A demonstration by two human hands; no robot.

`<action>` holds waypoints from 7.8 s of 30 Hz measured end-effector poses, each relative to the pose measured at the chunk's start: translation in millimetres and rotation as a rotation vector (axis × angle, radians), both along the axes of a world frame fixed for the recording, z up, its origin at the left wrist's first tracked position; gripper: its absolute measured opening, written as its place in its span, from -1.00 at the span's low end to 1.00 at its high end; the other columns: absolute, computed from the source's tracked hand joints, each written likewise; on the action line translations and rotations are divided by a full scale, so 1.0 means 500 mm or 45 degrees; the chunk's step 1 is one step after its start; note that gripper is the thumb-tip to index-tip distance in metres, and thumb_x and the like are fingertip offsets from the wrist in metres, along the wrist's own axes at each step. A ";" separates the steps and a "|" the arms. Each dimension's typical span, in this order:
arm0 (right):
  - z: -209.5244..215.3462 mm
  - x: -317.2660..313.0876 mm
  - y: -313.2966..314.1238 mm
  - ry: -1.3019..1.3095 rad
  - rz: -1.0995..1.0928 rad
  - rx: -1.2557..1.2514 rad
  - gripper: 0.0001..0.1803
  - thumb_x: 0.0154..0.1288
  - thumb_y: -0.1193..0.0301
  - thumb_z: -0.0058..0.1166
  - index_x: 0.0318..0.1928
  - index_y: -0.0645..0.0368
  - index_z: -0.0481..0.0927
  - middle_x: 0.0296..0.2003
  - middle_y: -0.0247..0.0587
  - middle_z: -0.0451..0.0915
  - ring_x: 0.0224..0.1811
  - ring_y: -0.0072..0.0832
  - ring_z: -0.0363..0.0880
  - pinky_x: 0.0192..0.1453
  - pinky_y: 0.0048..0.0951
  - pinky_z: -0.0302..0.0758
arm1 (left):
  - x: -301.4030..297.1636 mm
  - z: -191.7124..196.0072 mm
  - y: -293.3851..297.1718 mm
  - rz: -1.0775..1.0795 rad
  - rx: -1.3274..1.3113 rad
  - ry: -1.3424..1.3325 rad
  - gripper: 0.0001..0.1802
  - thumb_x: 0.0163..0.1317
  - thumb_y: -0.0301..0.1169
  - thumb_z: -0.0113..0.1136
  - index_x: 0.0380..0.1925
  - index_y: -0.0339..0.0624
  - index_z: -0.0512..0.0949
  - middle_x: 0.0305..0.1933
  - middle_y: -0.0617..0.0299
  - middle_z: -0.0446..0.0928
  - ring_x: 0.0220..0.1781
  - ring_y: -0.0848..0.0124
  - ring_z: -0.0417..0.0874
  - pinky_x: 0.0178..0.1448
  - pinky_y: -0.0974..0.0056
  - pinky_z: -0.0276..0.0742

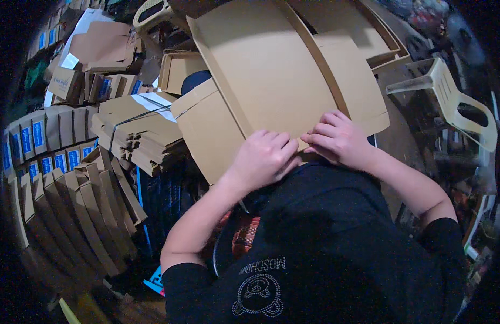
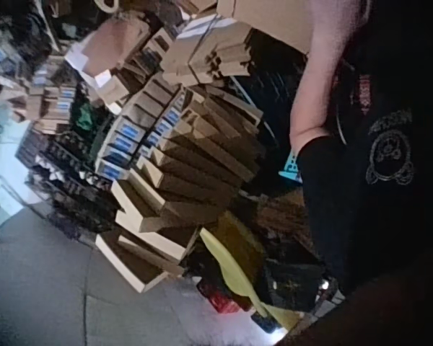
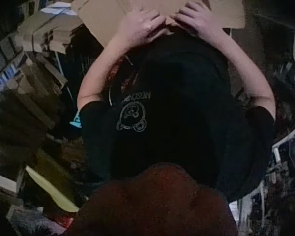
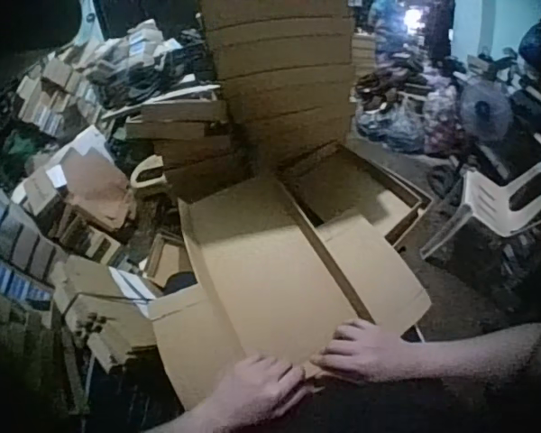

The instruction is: Assembling cardboard boxes and bundling them with plastic straps in a workshop environment.

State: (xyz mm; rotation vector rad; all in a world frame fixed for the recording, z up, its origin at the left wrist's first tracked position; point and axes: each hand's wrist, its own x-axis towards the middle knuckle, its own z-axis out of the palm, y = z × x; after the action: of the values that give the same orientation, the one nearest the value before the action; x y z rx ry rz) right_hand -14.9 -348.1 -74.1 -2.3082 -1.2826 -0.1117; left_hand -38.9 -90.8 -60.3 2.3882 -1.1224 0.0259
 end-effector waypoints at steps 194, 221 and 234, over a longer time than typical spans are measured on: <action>0.079 0.074 -0.104 -0.262 -0.220 0.091 -0.38 0.20 0.43 0.28 0.33 0.05 0.66 0.00 -0.22 0.54 0.14 -0.17 0.56 0.24 -0.19 0.57 | 0.067 -0.015 0.131 0.033 -0.446 -0.417 -0.17 0.20 0.32 0.24 0.21 -0.15 0.69 0.04 0.24 0.60 0.07 0.28 0.59 0.30 -0.07 0.45; 0.131 0.072 -0.066 0.561 -0.171 -0.170 -0.85 0.42 0.36 0.28 -0.09 0.13 0.71 -0.28 -0.32 0.68 0.01 -0.28 0.58 0.41 -0.06 0.32 | 0.052 0.025 0.070 0.255 -0.240 0.323 -0.83 0.41 -0.26 0.31 -0.17 -0.06 0.76 -0.39 0.21 0.71 -0.16 0.24 0.72 0.45 -0.06 0.41; 0.055 0.013 -0.040 -0.308 -0.219 -0.154 -0.63 0.26 0.33 0.39 0.08 0.02 0.71 -0.02 -0.26 0.69 0.09 -0.39 0.65 0.42 0.07 0.39 | 0.040 -0.011 0.021 0.544 -0.434 0.064 -0.78 0.26 -0.34 0.43 -0.13 -0.13 0.69 -0.26 0.13 0.63 -0.07 0.10 0.67 0.10 0.02 0.56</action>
State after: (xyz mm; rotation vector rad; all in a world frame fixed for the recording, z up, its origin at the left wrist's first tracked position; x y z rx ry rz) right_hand -8.3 -367.9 -46.6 -2.5700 -1.2302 -0.3921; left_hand -18.7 -80.3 -65.8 2.2539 -0.5168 0.2771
